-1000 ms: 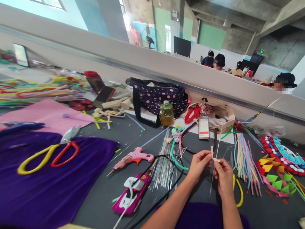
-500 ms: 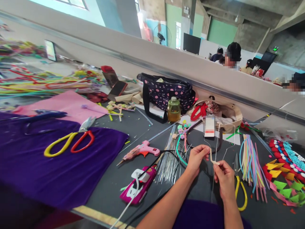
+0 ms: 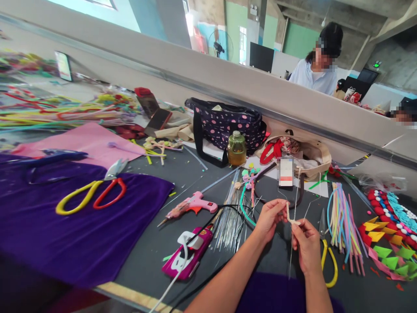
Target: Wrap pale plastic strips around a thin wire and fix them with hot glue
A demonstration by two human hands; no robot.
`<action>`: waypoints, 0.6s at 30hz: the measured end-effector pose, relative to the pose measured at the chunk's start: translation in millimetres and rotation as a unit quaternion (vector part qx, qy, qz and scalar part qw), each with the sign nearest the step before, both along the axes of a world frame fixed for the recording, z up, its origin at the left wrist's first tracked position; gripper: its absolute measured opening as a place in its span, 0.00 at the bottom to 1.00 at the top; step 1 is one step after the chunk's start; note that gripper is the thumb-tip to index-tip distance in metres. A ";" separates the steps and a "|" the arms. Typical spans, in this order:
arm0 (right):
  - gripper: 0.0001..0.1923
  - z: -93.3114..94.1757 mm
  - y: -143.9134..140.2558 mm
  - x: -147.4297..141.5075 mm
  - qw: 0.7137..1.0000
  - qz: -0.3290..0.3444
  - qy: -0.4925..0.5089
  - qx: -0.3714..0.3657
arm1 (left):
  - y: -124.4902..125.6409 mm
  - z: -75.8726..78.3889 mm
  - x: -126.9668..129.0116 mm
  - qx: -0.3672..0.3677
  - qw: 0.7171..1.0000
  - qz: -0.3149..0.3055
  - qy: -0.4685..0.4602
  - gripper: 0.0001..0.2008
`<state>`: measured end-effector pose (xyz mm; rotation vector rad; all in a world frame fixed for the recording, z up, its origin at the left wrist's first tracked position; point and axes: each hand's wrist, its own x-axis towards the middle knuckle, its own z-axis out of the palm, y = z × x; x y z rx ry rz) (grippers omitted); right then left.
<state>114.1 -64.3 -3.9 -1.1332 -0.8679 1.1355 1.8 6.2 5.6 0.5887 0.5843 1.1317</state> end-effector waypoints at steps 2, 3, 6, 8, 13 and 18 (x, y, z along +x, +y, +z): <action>0.14 -0.4 0.2 0.0 1.000 -0.001 -0.006 0.001 | 0.2 0.9 -1.1 0.009 1.000 0.008 0.006 0.13; 0.14 -0.6 0.2 0.0 1.000 -0.002 -0.011 0.001 | 0.5 1.5 -1.9 0.013 1.000 0.010 0.010 0.13; 0.14 -0.3 0.2 0.3 1.000 -0.006 -0.025 0.000 | 2.4 2.7 -4.3 0.021 0.999 0.018 0.031 0.13; 0.14 0.4 0.0 0.5 0.999 -0.009 -0.033 -0.002 | 3.7 3.2 -5.7 0.024 0.998 0.028 0.053 0.13; 0.15 1.8 -1.0 0.9 0.998 -0.014 -0.063 0.000 | 5.2 3.9 -8.5 0.047 0.993 0.042 0.104 0.13; 0.14 2.5 -1.6 0.8 0.997 -0.006 -0.082 0.000 | 5.6 5.6 -10.4 0.062 0.988 0.050 0.133 0.12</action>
